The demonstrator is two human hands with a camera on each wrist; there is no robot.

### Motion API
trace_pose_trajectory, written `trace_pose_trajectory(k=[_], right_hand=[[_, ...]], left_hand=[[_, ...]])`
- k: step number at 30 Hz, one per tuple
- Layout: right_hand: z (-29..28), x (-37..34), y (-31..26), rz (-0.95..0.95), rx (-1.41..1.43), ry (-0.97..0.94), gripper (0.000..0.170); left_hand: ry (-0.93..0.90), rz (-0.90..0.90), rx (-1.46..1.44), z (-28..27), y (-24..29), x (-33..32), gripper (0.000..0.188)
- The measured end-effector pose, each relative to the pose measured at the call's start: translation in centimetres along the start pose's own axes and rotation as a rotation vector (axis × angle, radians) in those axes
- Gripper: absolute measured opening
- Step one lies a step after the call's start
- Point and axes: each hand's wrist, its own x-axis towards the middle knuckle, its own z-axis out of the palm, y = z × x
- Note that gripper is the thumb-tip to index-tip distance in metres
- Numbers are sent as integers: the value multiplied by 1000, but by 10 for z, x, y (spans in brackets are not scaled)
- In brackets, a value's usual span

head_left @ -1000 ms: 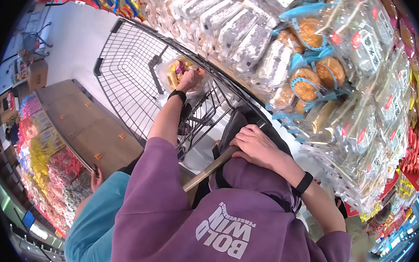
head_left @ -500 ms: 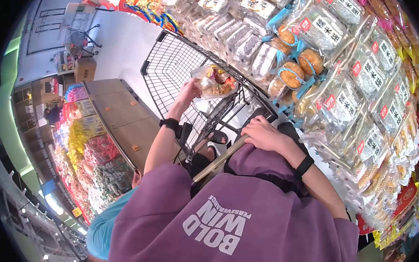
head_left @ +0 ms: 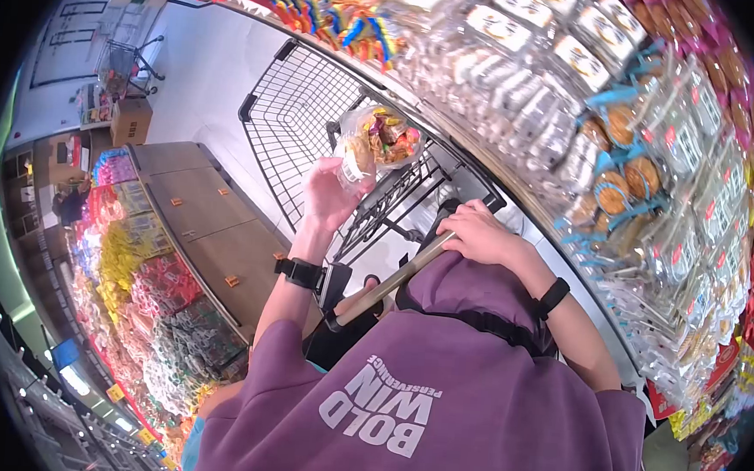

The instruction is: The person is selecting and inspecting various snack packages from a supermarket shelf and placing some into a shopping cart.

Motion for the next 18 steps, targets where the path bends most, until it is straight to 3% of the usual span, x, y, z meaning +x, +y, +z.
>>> trace_pose_trajectory(k=[2,7,9,12,14,18], right_hand=[[-7,22,-6,16,-19,-18,24],[-7,56,-6,11,-65,-11,26],[-13,69,-9,14,-56,-19,25],[-21,91,-17,25,-76,-55,25],[-14,102,-9,-19,-138,-46,25],[-5,112,0,-162,-132,173,23]], left_hand=[[-51,35,29,10,17,-6,46],[64,255,645,43,35,-18,54],[-18,510,1072,55,48,-24,43],[-85,876,1392,61,65,-26,39],[-131,1103,1532,67,71,-29,43],[-158,1396,1601,78,73,-30,42]])
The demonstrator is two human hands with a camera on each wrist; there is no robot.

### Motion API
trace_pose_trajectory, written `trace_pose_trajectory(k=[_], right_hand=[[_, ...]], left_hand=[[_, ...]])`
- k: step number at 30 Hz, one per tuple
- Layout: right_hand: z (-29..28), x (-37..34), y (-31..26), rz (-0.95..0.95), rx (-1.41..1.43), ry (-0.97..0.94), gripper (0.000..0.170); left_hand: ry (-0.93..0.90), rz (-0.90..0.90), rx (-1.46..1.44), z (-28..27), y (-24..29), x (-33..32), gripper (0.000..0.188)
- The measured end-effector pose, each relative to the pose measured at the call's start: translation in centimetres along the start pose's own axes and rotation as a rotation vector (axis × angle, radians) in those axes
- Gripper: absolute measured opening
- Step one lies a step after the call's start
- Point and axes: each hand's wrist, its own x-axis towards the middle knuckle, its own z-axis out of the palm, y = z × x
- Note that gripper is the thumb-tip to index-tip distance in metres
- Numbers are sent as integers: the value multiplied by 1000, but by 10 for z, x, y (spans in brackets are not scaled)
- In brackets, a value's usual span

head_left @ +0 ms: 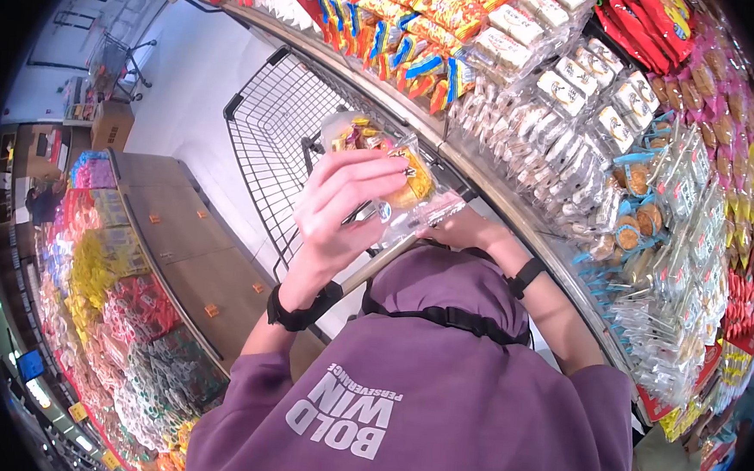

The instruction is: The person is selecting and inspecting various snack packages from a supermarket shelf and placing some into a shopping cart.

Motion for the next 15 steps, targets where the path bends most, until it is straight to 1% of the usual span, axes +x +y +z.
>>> trace_pose_trajectory(k=[3,4,7,8,11,12,13,14,15], right_hand=[[2,10,2,99,50,-112,24],[3,13,4,178,33,-184,30],[25,14,22,148,13,-132,39],[32,18,29,204,29,-182,43],[39,16,33,157,-23,-184,43],[24,18,16,201,4,-179,43],[18,21,14,114,-78,-140,41],[11,17,12,172,77,-104,39],[-13,16,-10,227,232,-65,37]], left_hand=[[50,32,9,1,2,2,43],[69,46,16,2,3,3,43],[85,87,41,5,3,4,43],[71,86,38,5,3,4,41],[27,86,22,7,2,7,37],[53,61,-46,11,0,5,37],[51,20,-52,12,3,8,37],[48,-22,-61,11,5,10,37],[46,-64,-68,11,7,12,38]])
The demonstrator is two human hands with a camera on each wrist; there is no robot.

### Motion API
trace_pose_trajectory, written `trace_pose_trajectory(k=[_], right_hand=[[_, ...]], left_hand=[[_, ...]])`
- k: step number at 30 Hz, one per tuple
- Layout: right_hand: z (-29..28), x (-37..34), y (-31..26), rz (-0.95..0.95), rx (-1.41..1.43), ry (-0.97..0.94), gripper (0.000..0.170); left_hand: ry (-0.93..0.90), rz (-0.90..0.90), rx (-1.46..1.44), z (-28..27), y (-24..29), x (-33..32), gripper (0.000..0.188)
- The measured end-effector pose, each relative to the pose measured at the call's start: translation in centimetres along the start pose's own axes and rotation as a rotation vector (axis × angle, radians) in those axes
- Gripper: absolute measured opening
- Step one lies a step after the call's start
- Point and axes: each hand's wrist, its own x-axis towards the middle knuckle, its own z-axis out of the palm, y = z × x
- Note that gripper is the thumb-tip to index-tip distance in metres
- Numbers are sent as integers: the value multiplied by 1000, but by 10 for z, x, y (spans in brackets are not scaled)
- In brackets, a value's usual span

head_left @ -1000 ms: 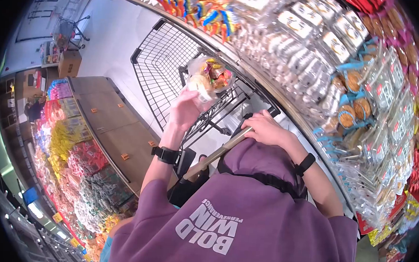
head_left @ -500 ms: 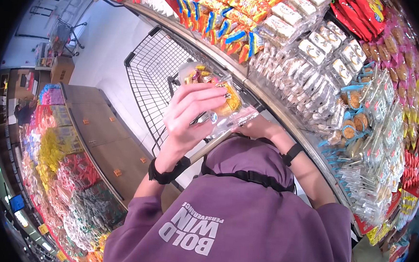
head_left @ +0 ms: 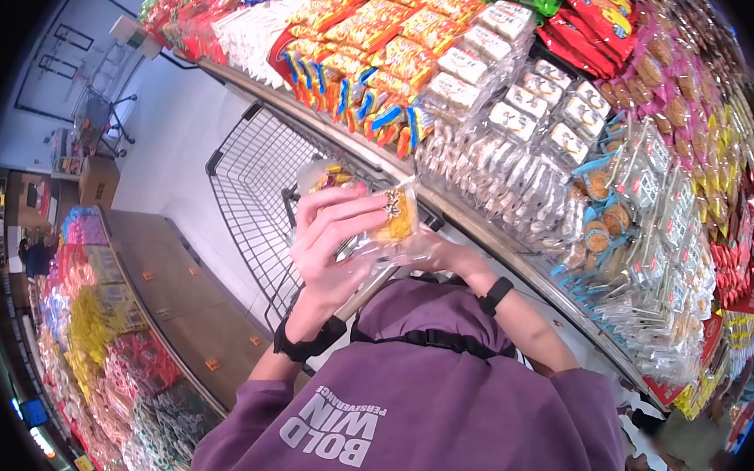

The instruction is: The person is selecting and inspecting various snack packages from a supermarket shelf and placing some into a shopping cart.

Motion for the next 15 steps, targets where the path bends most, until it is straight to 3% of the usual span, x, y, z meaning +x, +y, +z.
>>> trace_pose_trajectory(k=[1,2,4,7,10,12,13,15], right_hand=[[-8,-5,-12,-77,217,165,32],[-14,2,-15,-182,174,231,29],[-46,-13,-47,-81,367,318,36],[-103,-40,-118,97,1007,422,46],[-114,-46,-117,20,1046,418,55],[-113,-46,-124,-43,961,485,38],[-115,-50,-135,-71,960,501,35],[-123,-55,-146,-48,1072,559,30]], left_hand=[[9,-79,-125,2,-2,-1,35],[9,-144,-233,4,-4,1,33],[9,-271,-444,8,-5,2,31],[-74,-248,-610,13,-10,12,30],[-236,-212,-693,16,-14,22,35],[-314,-270,-721,18,-12,28,37],[-343,-161,-690,21,-19,31,47],[-193,-375,-840,30,-1,40,51]])
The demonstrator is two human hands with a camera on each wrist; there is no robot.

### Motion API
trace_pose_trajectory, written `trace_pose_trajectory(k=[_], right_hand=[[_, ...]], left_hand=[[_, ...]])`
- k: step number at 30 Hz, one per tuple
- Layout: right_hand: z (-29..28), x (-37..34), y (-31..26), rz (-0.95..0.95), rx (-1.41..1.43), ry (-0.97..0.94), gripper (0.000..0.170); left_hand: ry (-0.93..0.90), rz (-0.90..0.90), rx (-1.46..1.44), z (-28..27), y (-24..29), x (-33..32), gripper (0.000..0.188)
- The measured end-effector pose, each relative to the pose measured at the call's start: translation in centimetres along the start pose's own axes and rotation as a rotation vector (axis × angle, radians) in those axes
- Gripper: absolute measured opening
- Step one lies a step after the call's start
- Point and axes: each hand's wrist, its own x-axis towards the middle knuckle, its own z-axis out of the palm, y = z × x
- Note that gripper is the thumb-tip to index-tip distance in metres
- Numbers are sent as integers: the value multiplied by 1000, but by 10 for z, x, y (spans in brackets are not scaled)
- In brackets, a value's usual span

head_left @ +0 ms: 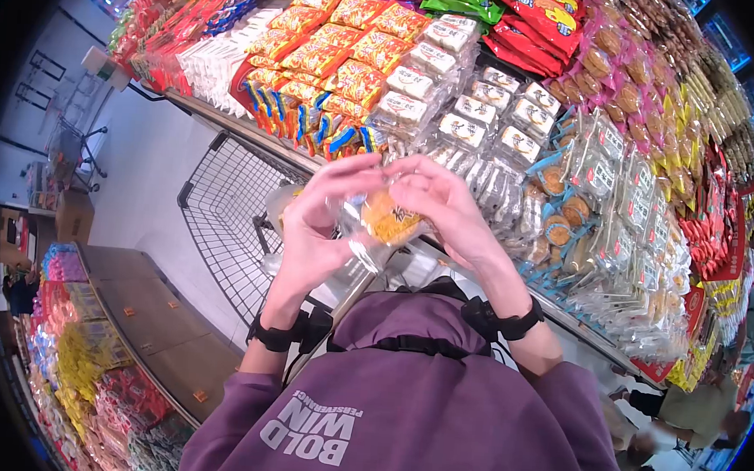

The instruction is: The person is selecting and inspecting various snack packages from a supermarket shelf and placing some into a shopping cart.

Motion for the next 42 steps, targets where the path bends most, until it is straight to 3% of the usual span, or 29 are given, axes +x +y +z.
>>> trace_pose_trajectory(k=[2,5,10,16,19,25,31,34,42], right_hand=[[-5,-1,1,-193,-129,167,31],[-2,-5,-6,-340,-206,326,39],[0,-10,-5,-404,-302,356,47],[4,-17,-10,-464,-358,215,45],[-1,-18,-13,-542,-557,224,33],[-3,-19,-12,-715,-682,166,33],[0,-23,-16,-744,-715,152,31],[8,-29,-18,-661,-657,223,34],[12,-27,-7,-451,-298,176,50]], left_hand=[[117,-61,-66,5,-5,3,51],[261,-380,-455,9,2,4,40],[198,-327,-141,21,15,7,39],[146,-290,-130,14,16,10,41],[84,-170,-128,10,11,10,42],[-17,51,-54,2,1,11,40],[-19,97,-58,2,3,10,40],[48,-116,-128,9,22,8,43],[142,-217,-231,18,19,4,40]])
